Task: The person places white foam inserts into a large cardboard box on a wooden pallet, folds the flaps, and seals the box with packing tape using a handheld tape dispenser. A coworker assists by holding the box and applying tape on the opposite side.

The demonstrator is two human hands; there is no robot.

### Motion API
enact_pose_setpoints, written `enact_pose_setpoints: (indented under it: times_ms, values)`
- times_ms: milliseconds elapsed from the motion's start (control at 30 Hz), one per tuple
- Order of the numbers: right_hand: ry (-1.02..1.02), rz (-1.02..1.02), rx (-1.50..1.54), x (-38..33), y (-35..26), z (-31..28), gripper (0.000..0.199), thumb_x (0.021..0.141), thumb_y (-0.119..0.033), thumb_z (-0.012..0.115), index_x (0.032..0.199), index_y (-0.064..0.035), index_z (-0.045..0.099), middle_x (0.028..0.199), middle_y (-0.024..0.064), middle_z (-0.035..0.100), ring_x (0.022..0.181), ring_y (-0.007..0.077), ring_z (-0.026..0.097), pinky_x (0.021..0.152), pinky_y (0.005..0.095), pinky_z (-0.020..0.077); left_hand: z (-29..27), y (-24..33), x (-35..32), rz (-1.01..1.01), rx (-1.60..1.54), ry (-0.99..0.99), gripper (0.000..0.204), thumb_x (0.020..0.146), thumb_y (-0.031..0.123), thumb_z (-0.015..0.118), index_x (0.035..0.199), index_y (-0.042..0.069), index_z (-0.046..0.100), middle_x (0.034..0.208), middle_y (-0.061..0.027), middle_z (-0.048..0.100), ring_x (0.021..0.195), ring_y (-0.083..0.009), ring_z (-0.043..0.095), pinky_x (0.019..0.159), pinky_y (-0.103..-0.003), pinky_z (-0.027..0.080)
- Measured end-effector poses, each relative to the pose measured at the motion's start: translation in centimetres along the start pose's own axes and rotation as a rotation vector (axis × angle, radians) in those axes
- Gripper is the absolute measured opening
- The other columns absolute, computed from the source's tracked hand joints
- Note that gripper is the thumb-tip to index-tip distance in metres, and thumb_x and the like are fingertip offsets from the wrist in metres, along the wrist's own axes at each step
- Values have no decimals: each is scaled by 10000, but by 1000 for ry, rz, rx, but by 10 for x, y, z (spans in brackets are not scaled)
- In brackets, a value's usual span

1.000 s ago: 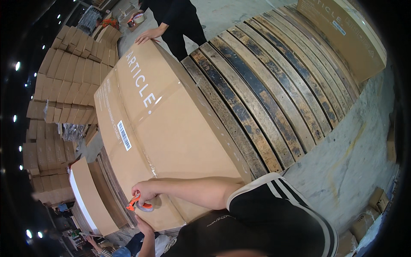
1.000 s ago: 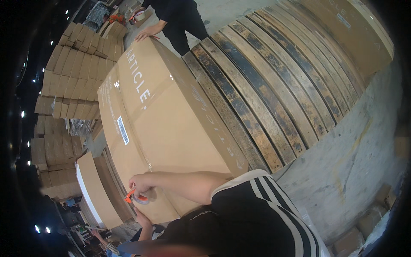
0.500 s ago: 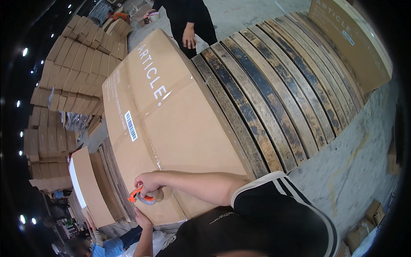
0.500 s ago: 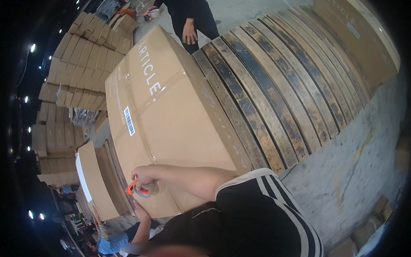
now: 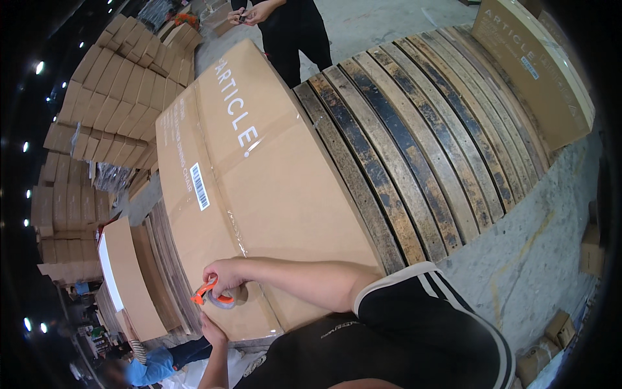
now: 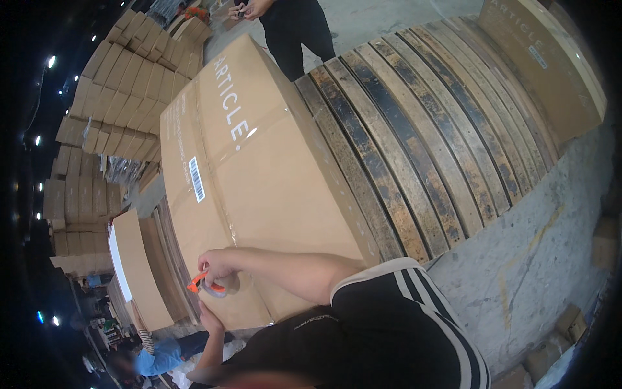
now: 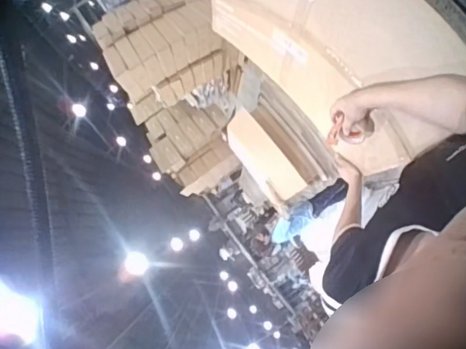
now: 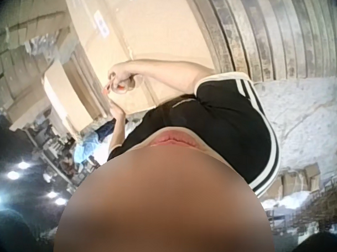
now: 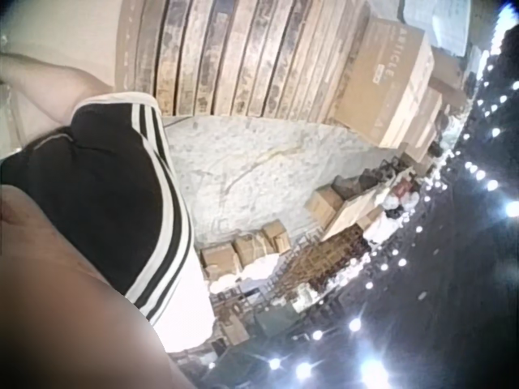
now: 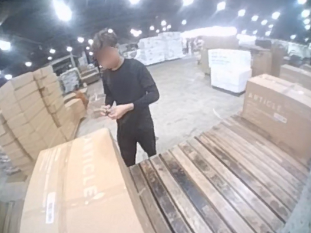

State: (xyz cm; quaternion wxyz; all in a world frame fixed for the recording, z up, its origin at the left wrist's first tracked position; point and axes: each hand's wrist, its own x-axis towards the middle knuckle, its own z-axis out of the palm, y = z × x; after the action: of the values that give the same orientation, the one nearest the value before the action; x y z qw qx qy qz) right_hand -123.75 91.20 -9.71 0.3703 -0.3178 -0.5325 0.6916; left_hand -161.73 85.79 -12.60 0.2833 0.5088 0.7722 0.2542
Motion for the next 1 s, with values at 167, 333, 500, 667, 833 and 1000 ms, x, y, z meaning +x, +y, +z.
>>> enact_pose_setpoints:
  times_ms: [167,333,500,667,833,1000]
  values:
    - [-9,9,17,-1,-1,1,699,814,-214,970,1437,-36,707,1384,139,751,1250,267,708,1037,399,588,-1,5,-3,-40,99,2,887,1187,684,448,1357,-129,759,1278,-226,820,1184,-327,757,1088,-438,540]
    - [-5,-8,-3,-1,-1,0,684,822,-213,960,1433,-37,709,1382,135,752,1235,263,711,1031,398,591,2,13,-9,-37,77,21,917,1176,711,439,1356,-130,759,1276,-230,820,1180,-335,760,1083,-445,541]
    - [-33,10,33,-1,-2,-1,679,823,-195,951,1436,-34,707,1381,137,752,1209,255,721,1004,391,604,1,18,-11,-60,120,-7,911,1176,704,438,1366,-130,752,1275,-248,816,1185,-343,760,1078,-451,541]
    - [-5,21,18,0,0,0,673,836,-176,942,1440,-6,697,1364,138,761,1205,242,728,1006,377,604,-1,23,-16,-33,179,28,874,1186,673,443,1344,-129,754,1254,-244,817,1168,-329,759,1058,-453,545]
    - [-29,2,39,-3,-1,-2,658,852,-173,938,1438,3,697,1404,140,746,1235,237,717,1038,372,591,5,33,-23,-17,17,-10,819,1206,620,456,1327,-134,753,1226,-202,819,1129,-286,750,1033,-430,551]
    - [-19,-26,21,-6,-5,-3,654,855,-159,939,1442,-2,697,1391,135,754,1241,231,715,1042,366,587,1,34,-25,62,-43,-115,742,1221,556,433,1396,-100,733,1308,-189,799,1171,-298,744,1067,-427,537]
